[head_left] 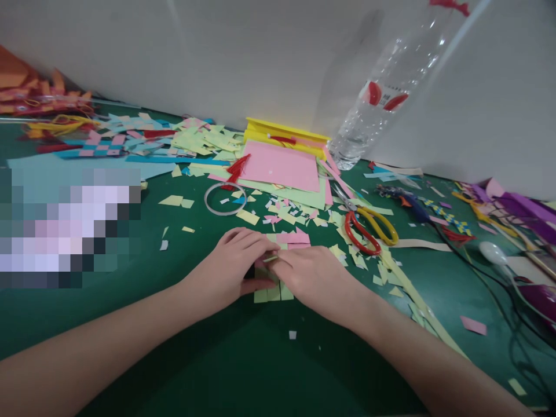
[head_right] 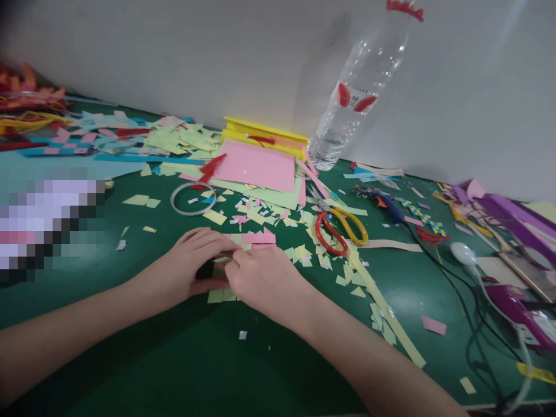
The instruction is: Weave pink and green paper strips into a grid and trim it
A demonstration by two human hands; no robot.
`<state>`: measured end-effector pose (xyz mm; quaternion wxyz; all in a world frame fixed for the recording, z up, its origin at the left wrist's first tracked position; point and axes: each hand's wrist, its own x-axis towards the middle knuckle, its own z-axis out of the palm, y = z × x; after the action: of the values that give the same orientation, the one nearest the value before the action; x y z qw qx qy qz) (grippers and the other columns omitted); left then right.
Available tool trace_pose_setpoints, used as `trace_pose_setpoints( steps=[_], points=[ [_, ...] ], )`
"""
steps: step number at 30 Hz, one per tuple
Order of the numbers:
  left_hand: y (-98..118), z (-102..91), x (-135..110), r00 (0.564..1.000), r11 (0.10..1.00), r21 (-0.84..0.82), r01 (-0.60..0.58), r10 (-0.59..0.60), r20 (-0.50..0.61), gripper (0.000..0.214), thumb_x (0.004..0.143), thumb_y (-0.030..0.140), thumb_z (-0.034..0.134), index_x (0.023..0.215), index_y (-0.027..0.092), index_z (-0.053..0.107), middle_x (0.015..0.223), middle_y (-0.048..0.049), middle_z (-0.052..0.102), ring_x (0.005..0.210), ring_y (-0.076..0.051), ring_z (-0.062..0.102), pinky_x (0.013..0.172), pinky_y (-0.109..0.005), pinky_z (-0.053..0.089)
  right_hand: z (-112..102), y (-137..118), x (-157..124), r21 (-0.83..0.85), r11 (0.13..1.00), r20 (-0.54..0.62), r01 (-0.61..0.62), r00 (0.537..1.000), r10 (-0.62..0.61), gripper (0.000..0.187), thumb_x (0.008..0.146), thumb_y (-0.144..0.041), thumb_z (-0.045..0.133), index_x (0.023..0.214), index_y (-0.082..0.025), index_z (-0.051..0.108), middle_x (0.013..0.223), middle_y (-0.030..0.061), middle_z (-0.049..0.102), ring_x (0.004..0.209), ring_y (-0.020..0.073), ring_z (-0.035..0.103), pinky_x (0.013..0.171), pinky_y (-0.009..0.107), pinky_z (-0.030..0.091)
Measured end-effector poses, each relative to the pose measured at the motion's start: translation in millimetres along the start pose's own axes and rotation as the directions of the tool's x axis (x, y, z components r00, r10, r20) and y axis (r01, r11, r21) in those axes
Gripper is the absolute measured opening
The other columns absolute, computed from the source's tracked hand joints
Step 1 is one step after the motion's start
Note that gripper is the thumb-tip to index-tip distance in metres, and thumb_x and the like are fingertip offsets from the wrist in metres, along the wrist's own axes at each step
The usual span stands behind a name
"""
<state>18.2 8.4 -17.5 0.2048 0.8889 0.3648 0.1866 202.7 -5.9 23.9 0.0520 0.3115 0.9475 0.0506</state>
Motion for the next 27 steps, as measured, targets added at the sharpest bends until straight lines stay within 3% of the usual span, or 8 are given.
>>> trace_pose_setpoints(
  steps=[8,18,27],
  points=[
    [0.1,1.8,0.2,1.0,1.0,0.024,0.006,-0.005,-0.016,0.037,0.08,0.038,0.064,0.112,0.025,0.051,0.113,-0.0026,0.06,0.109,-0.023,0.051,0.098,-0.042,0.033,2.0,7.0,0.2,0.073,0.997,0.04,-0.009,0.999,0.006,0.013,0.087,-0.009,0.048,0.089,-0.012,0.061,0.086,0.006,0.068,0.078,0.018,0.064,0.054,0.025,0.042],
    [2.6,0.5,1.3,1.0,0.997,0.07,0.023,-0.023,0.003,0.021,0.078,0.034,0.066,0.089,0.022,0.054,0.105,-0.0018,0.059,0.105,-0.023,0.05,0.096,-0.041,0.034,6.1,14.6,1.2,0.198,0.979,0.016,-0.036,0.999,0.034,0.017,0.091,-0.014,0.045,0.085,-0.015,0.061,0.082,0.0017,0.067,0.076,0.0157,0.063,0.05,0.026,0.034],
    [1.7,0.3,1.6,1.0,0.997,0.074,0.012,-0.012,0.004,0.022,0.078,0.036,0.066,0.078,0.02,0.051,0.098,-0.0012,0.058,0.101,-0.022,0.05,0.096,-0.041,0.033,8.7,14.9,0.0,0.229,0.973,0.014,-0.034,0.999,0.031,0.016,0.091,-0.015,0.045,0.091,-0.014,0.06,0.089,0.0036,0.067,0.08,0.0166,0.063,0.058,0.026,0.043]
  ],
)
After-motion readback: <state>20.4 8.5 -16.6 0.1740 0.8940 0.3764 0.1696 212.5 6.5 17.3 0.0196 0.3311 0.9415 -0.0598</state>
